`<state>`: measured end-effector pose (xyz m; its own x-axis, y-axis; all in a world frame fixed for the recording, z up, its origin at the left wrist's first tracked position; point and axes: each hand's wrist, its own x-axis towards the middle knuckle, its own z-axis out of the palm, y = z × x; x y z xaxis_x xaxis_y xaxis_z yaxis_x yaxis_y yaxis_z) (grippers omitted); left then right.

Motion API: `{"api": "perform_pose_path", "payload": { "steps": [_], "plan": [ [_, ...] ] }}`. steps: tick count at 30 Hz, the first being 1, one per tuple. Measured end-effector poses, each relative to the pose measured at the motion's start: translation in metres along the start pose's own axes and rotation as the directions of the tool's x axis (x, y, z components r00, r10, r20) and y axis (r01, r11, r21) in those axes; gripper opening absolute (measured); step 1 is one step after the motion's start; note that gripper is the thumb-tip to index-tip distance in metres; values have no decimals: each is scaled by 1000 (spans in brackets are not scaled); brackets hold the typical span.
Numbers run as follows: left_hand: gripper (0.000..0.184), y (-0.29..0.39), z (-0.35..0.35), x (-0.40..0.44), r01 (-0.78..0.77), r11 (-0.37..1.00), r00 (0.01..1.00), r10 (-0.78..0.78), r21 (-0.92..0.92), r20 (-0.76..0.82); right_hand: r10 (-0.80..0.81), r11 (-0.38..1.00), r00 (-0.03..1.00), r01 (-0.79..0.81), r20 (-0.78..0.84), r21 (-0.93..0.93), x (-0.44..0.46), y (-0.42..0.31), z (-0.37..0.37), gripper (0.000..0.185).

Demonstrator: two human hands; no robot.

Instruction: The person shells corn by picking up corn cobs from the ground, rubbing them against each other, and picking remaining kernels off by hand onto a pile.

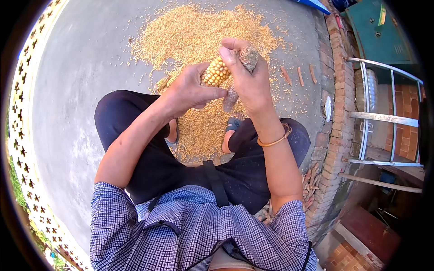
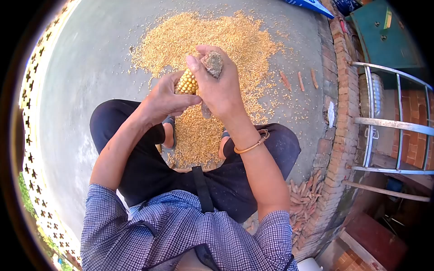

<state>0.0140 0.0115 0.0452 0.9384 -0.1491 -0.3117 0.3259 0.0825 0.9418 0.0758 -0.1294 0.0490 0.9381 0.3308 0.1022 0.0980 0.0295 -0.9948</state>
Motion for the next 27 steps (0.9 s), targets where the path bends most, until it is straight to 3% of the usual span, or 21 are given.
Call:
{"api": "perform_pose_path", "payload": {
  "steps": [2, 3, 5, 7, 9, 12, 15, 17, 18, 21, 22, 25, 26, 27],
  "plan": [
    [35, 2, 3, 3, -49, 983, 998, 53, 177, -21, -389, 846, 921, 354, -8, -398, 0, 13, 6, 35],
    [35, -8, 5, 5, -189, 942, 977, 210, 277, -47, -557, 667, 829, 481, 48, -570, 0, 18, 11, 34],
    [33, -36, 10, 11, -431, 771, 860, 508, 468, -45, -458, 740, 887, 347, -54, -576, -4, 15, 18, 18],
    [30, -34, 13, 7, -328, 732, 888, 455, 597, -71, -265, 843, 957, 169, -120, -511, -2, 14, 15, 14],
    [32, -27, 16, 2, -189, 689, 931, 352, 699, -95, -194, 900, 958, 88, -212, -426, 3, 14, 15, 17],
    [37, -19, 10, 1, -169, 803, 966, 250, 571, -66, -59, 950, 972, -14, -227, -312, 5, 8, 11, 18],
    [39, -15, 11, 4, -346, 843, 908, 411, 411, -79, 110, 993, 983, -113, -148, -13, 10, -4, 2, 16],
    [34, -3, 15, -2, -250, 931, 953, 285, 267, -102, 158, 959, 978, -119, -137, 257, 15, -3, -4, 20],
    [31, 2, 15, -4, -199, 961, 970, 222, 192, -102, 171, 943, 979, -130, -111, 306, 15, -3, -8, 23],
    [31, 2, 8, -1, -88, 974, 983, 119, 207, -143, 45, 991, 990, -28, -133, 131, 10, -3, -8, 24],
    [33, -5, 5, 3, -92, 958, 978, 139, 271, -157, -95, 995, 989, 93, -113, -29, 10, 0, -6, 25],
    [34, -27, 9, 13, -403, 834, 870, 477, 376, -125, -458, 772, 887, 433, 66, -465, 5, 13, 6, 29],
    [34, -37, 9, 14, -321, 892, 926, 365, 319, -90, -549, 628, 829, 495, 110, -600, 2, 13, 12, 29],
    [33, -35, 10, 10, -296, 907, 938, 335, 298, -89, -411, 654, 905, 373, 105, -658, -1, 5, 15, 27]
  ]
}}
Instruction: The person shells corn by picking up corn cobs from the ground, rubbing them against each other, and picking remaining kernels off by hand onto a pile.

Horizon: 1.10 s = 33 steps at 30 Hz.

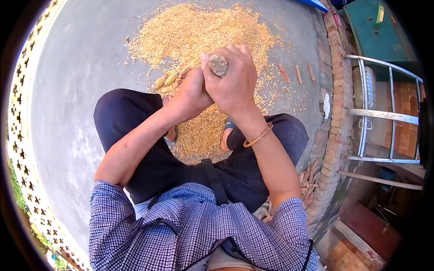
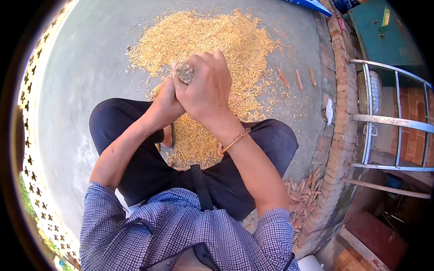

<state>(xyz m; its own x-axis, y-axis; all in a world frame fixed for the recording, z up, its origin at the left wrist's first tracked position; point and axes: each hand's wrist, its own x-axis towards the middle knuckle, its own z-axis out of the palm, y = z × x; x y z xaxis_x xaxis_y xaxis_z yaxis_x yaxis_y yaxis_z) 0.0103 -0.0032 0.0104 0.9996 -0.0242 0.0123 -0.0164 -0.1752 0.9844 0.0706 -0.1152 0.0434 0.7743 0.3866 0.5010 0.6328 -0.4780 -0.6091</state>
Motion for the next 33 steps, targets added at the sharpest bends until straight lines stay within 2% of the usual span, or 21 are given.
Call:
{"api": "perform_pose_path", "payload": {
  "steps": [2, 3, 6, 9, 12, 13, 14, 15, 16, 18, 22, 26, 28, 29, 30, 31, 32, 33],
  "plan": [
    [32, 10, 2, -5, 49, 998, 999, -48, -39, 18, 247, 964, 954, -224, 172, -140, 4, -11, -8, 22],
    [30, 9, 3, -2, 103, 994, 994, -104, 44, 33, 259, 962, 961, -249, 95, -111, 6, -7, -3, 19],
    [31, 15, 0, -2, 24, 997, 998, -29, 67, 64, 341, 940, 938, -342, 58, 4, 10, -4, -7, 18],
    [27, -5, 1, -1, -16, 985, 999, 9, 172, 41, 310, 951, 950, -310, 19, -10, 6, 0, -5, 19],
    [31, -1, 0, -2, 118, 992, 983, -111, -37, 149, 425, 900, 900, -431, 93, 62, 12, 14, -8, 24],
    [32, 8, -1, -3, 219, 968, 966, -196, -126, 168, 528, 791, 799, -586, 287, 176, 19, 28, -11, 28],
    [32, 21, -3, -3, 315, 926, 941, -275, -209, 198, 508, 721, 807, -589, 301, 365, 17, 36, -14, 28],
    [33, 28, -5, -2, 407, 867, 908, -349, -287, 233, 484, 619, 817, -572, 312, 538, 18, 35, -20, 27],
    [31, 28, -7, -1, 420, 836, 903, -347, -352, 252, 459, 489, 829, -536, 320, 688, 18, 32, -25, 27],
    [26, 29, -14, 3, 439, 764, 897, -342, -474, 280, 409, 510, 863, -486, 297, 710, 17, 26, -30, 27],
    [29, 24, -19, 1, 507, 620, 861, -334, -599, 383, 364, 600, 890, -450, 275, 661, 14, 24, -28, 33],
    [34, 32, -25, 0, 472, 569, 882, -307, -674, 358, 275, 658, 933, -360, 234, 661, 13, 18, -33, 33],
    [34, 36, -27, 1, 471, 594, 882, -317, -652, 349, 63, 815, 992, -115, 110, 568, 14, 20, -28, 31],
    [34, 36, -27, 0, 472, 604, 882, -324, -642, 343, -134, 895, 991, 115, 15, 430, 14, 27, -21, 30],
    [38, 33, -26, -2, 461, 647, 887, -316, -607, 336, -339, 903, 940, 339, -46, 262, 16, 26, -16, 30],
    [41, 27, -24, -4, 449, 688, 892, -307, -570, 332, -381, 908, 924, 380, -31, 179, 11, 22, -14, 25],
    [45, 22, -22, -6, 438, 725, 895, -298, -531, 331, -319, 943, 946, 312, 50, 112, 7, 17, -15, 24],
    [47, 16, -27, -5, 477, 806, 865, -360, -350, 351, -246, 969, 961, 243, 127, 38, 1, 14, -18, 22]
  ]
}}
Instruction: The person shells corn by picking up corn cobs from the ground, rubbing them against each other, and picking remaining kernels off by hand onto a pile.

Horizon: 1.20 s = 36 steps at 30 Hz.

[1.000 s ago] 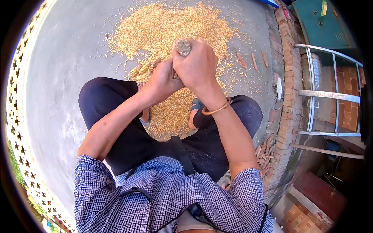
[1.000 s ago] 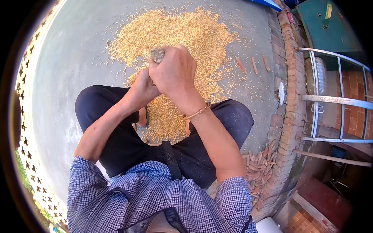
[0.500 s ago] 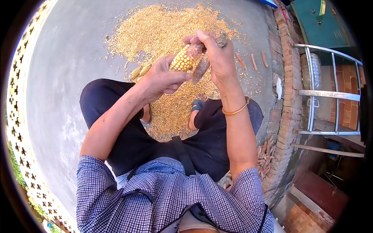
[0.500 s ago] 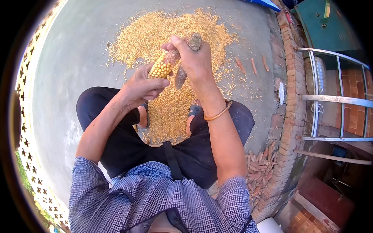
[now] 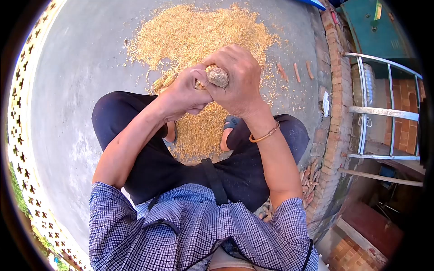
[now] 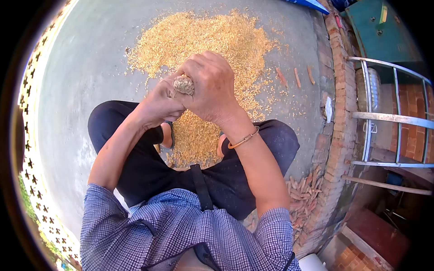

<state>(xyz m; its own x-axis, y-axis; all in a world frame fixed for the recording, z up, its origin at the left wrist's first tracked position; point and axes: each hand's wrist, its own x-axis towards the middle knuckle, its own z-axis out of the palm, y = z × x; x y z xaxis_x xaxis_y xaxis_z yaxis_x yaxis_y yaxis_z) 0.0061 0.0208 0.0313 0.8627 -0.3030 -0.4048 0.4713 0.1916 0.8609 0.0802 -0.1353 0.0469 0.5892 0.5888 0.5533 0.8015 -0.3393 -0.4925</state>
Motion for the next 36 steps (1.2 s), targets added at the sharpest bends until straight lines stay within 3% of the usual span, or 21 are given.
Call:
{"api": "perform_pose_path", "payload": {
  "steps": [1, 3, 4, 7, 8, 9, 10, 11, 13, 14, 17, 19, 20, 23, 24, 28, 31, 32, 34, 35, 36],
  "plan": [
    [48, -8, 1, 3, -174, 967, 984, 180, 185, -17, 79, 995, 995, -74, 68, -70, -2, -4, -1, 21],
    [49, -22, 7, 10, -466, 714, 852, 520, 523, 50, 233, 967, 972, -229, 25, -111, 0, -11, 5, 19],
    [44, -14, 12, 6, -248, 772, 943, 332, 585, -38, 338, 933, 941, -334, 3, -132, 0, -11, 11, 19],
    [47, -25, 10, 17, -468, 570, 794, 607, 675, 37, 619, 785, 782, -617, 71, -46, 12, -16, 0, 26],
    [49, -23, 10, 14, -365, 789, 897, 441, 494, -41, 685, 723, 718, -690, 123, -2, 20, -15, -6, 30],
    [51, -11, 15, 9, -224, 935, 965, 253, 276, -72, 677, 670, 724, -680, 131, 298, 20, -5, -8, 32],
    [53, -2, 18, 4, -45, 998, 998, 47, 38, -51, 672, 545, 727, -615, 143, 569, 15, 8, -9, 34],
    [48, 3, 17, 3, -41, 996, 999, 40, -78, -17, 666, 362, 730, -497, 155, 788, 11, 18, -12, 36],
    [38, 11, 13, 1, -16, 955, 998, 32, -298, 50, 616, 486, 785, -436, 57, 757, 11, 16, -22, 37],
    [43, 12, 11, 0, -16, 951, 998, 33, -308, 48, 576, 559, 817, -399, 6, 727, 11, 14, -23, 37],
    [32, 14, 15, 0, -68, 929, 998, 66, -364, -17, 425, 710, 903, -291, -59, 641, 10, 5, -26, 31],
    [29, 14, 16, -1, -44, 937, 999, 38, -345, -26, 172, 885, 971, -79, -164, 459, 9, 8, -16, 27],
    [27, 15, 16, -1, -35, 943, 999, 27, -331, -29, -33, 967, 984, 76, -174, 245, 10, 11, -15, 24],
    [33, 7, 12, 0, -79, 981, 997, 76, -175, -26, -180, 983, 982, 182, -63, 25, 8, 2, -10, 28],
    [37, 6, 11, -2, -64, 981, 998, 63, -182, -9, -111, 994, 994, 112, -8, 20, 4, -2, -8, 25],
    [37, -2, 13, -4, -37, 995, 999, 36, -94, -10, 66, 996, 988, -72, -141, -45, -1, -9, 5, 23],
    [34, 0, 16, -3, -84, 953, 984, 126, 292, -128, 207, 969, 966, -224, -152, -108, 4, -19, 4, 19],
    [34, -19, 11, 8, -267, 733, 920, 387, 625, -60, 292, 945, 948, -306, -128, -111, 8, -17, 4, 20],
    [36, -28, 15, 14, -406, 723, 868, 497, 559, -12, 453, 878, 890, -455, -49, -150, 9, -11, 3, 28],
    [37, -29, 16, 16, -474, 707, 831, 556, 525, 2, 502, 862, 865, -502, -15, -77, 10, -10, 0, 30],
    [40, -24, 16, 13, -352, 794, 903, 428, 496, -46, 544, 839, 839, -544, 19, -4, 14, -8, -5, 31]
  ]
}}
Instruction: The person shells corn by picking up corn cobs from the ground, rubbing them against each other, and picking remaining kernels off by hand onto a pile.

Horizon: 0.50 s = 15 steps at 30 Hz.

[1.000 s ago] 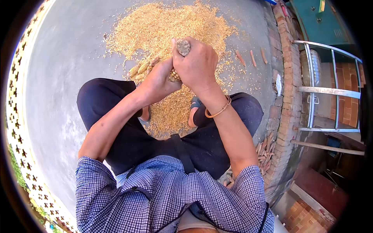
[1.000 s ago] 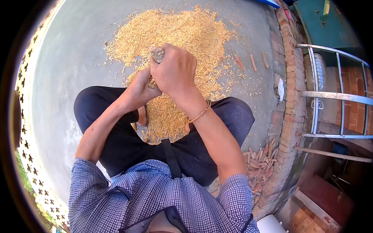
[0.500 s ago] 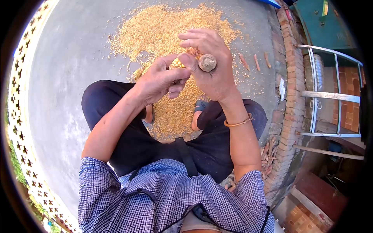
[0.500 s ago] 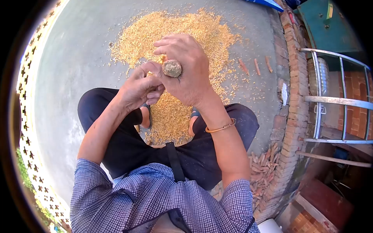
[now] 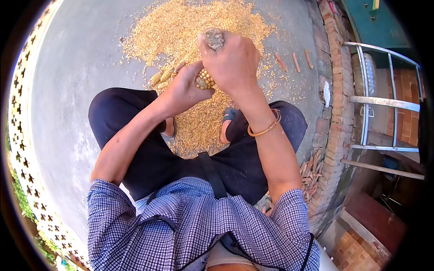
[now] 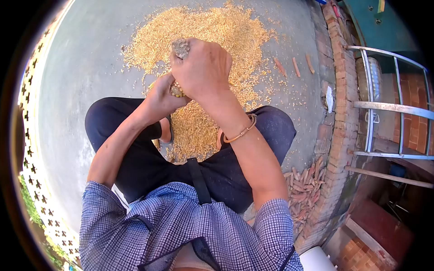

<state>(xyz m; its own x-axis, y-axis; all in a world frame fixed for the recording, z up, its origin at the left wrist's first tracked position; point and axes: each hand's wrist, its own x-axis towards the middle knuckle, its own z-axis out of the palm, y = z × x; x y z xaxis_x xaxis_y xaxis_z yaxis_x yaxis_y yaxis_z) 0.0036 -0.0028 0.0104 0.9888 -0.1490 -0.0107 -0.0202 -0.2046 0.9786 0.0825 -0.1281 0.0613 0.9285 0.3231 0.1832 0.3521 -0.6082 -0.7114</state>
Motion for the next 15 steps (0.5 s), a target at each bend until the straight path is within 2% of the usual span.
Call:
{"api": "perform_pose_path", "payload": {
  "steps": [1, 2, 3, 4, 7, 10, 12, 15],
  "plan": [
    [41, 6, -3, 0, 166, 965, 985, -154, -203, 73, 50, 996, 998, -53, 41, 72, 2, 1, -5, 32],
    [43, 12, -7, 2, 325, 866, 945, -280, -381, 171, 76, 936, 996, -90, 53, 341, 5, 7, -9, 34],
    [44, 17, -10, 4, 471, 710, 882, -373, -523, 287, 95, 804, 993, -119, 73, 583, 8, 18, -13, 36],
    [45, 20, -13, 6, 461, 691, 887, -350, -556, 300, 110, 609, 989, -146, 99, 780, 11, 24, -17, 39],
    [48, 25, -15, 7, 450, 608, 893, -291, -654, 343, 58, 739, 998, -41, -3, 672, 9, 28, -29, 41],
    [33, 28, -13, 6, 447, 618, 895, -312, -647, 320, -65, 832, 997, 36, 33, 554, -3, 22, -28, 33],
    [26, 28, -14, 6, 461, 603, 887, -340, -651, 314, -373, 836, 913, 409, -167, 366, 0, 27, -11, 25],
    [25, 33, -12, 3, 469, 581, 879, -378, -665, 290, -653, 747, 743, 663, -146, 34, 2, 28, -6, 24]
  ]
}}
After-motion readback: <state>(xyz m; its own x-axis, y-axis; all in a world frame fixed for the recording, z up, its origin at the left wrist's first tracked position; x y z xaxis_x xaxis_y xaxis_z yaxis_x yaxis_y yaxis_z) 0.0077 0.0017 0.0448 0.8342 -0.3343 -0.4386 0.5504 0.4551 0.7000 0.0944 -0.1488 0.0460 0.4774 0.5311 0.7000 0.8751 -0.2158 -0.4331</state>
